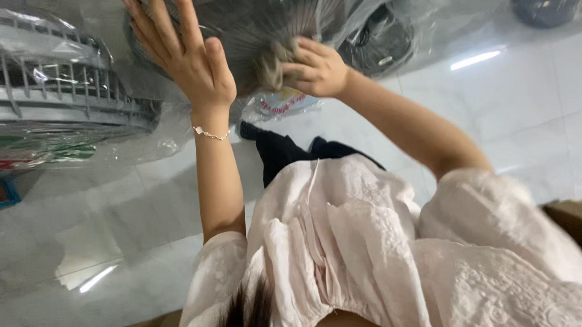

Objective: The person wipes plastic-covered electric fans using a cloth.

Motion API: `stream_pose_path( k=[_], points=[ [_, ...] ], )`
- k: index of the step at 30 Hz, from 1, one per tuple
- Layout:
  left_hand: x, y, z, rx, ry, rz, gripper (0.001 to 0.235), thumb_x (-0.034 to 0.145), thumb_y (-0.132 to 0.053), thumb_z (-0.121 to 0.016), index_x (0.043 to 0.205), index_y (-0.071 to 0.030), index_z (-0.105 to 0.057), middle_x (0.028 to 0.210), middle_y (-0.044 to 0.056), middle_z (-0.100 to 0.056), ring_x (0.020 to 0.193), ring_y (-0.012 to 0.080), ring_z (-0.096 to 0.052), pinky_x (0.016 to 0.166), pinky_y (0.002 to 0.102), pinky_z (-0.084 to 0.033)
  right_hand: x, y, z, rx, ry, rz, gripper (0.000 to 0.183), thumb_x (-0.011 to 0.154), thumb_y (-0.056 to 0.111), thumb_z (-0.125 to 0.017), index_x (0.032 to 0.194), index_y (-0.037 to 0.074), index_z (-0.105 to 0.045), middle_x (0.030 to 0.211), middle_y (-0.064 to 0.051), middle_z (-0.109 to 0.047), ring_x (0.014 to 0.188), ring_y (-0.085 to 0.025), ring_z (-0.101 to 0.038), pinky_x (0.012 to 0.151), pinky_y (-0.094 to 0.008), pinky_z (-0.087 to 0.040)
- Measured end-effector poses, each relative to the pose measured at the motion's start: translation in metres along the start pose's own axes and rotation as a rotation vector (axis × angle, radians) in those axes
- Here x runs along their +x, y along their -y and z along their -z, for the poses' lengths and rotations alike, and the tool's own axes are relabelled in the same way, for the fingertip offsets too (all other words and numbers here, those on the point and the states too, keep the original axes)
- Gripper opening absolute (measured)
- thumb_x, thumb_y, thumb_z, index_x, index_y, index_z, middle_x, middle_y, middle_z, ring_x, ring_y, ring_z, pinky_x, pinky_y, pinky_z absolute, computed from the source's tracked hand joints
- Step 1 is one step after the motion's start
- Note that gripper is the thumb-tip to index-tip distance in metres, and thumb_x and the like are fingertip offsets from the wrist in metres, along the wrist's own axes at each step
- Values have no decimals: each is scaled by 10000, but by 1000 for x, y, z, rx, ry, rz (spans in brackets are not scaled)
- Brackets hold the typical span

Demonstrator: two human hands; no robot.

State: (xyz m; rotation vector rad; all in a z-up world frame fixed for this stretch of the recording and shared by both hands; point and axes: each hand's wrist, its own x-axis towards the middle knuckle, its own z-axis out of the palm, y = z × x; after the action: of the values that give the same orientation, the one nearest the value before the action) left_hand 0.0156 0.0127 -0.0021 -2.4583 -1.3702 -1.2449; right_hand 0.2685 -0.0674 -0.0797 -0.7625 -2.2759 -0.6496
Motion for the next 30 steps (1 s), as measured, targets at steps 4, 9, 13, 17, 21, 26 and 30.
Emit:
stream_pose_path(
  k=[4,9,13,17,21,26,30],
  points=[
    [-7,-9,-4,98,-38,53,598,1162,-572,-331,1689,-301,-260,1726,-35,-113,1628,254,-7,1314,475,-39,-58,20,13,66,101,-146,52,839,191,-791,888,177,-782,1231,-3,-698,1213,-263,-644,1175,-483,-487],
    [-24,-14,-17,149,-162,114,571,1148,-518,-303,1665,-276,-275,1764,42,-54,1613,264,17,1326,518,36,-33,7,62,90,-299,-331,151,850,5,-835,990,50,-801,1297,-146,-642,1303,-445,-548,1142,-593,-484],
    [-32,-28,-37,-26,-221,32,491,1115,-440,-380,1556,-257,-497,1674,21,-317,1610,260,-197,1346,494,-159,20,-14,45,57,-420,-474,334,796,115,-764,1077,-62,-726,1299,-295,-580,1304,-523,-489,1088,-687,-386],
    [-22,-52,-36,-47,-84,-82,655,1088,-562,-157,1610,-255,-407,1718,-31,-238,1630,225,-88,1327,458,18,24,-7,-11,-56,-441,-516,345,818,247,-875,1006,5,-717,1239,-300,-546,1183,-552,-505,1053,-670,-386],
    [-3,-49,-21,17,-17,-33,628,1097,-541,-177,1596,-265,-440,1705,-34,-268,1630,224,-130,1316,445,-4,-33,22,-43,20,-194,-347,196,699,141,-802,816,104,-650,1069,-114,-574,1089,-419,-636,1037,-658,-495],
    [-4,-54,-3,-26,72,-49,634,1091,-554,-217,1582,-249,-476,1688,6,-308,1614,242,-158,1323,463,-30,-80,57,-2,255,107,-476,258,868,123,-791,1124,104,-765,1181,-101,-675,1102,-361,-653,1020,-495,-545],
    [-18,-33,-5,-538,-112,-143,647,1071,-569,-295,1519,-156,-511,1660,0,-396,1613,196,-287,1308,451,-191,-38,48,37,222,-287,-526,329,864,7,-729,1183,61,-671,1253,-233,-607,1191,-465,-600,1047,-586,-501]
  ],
)
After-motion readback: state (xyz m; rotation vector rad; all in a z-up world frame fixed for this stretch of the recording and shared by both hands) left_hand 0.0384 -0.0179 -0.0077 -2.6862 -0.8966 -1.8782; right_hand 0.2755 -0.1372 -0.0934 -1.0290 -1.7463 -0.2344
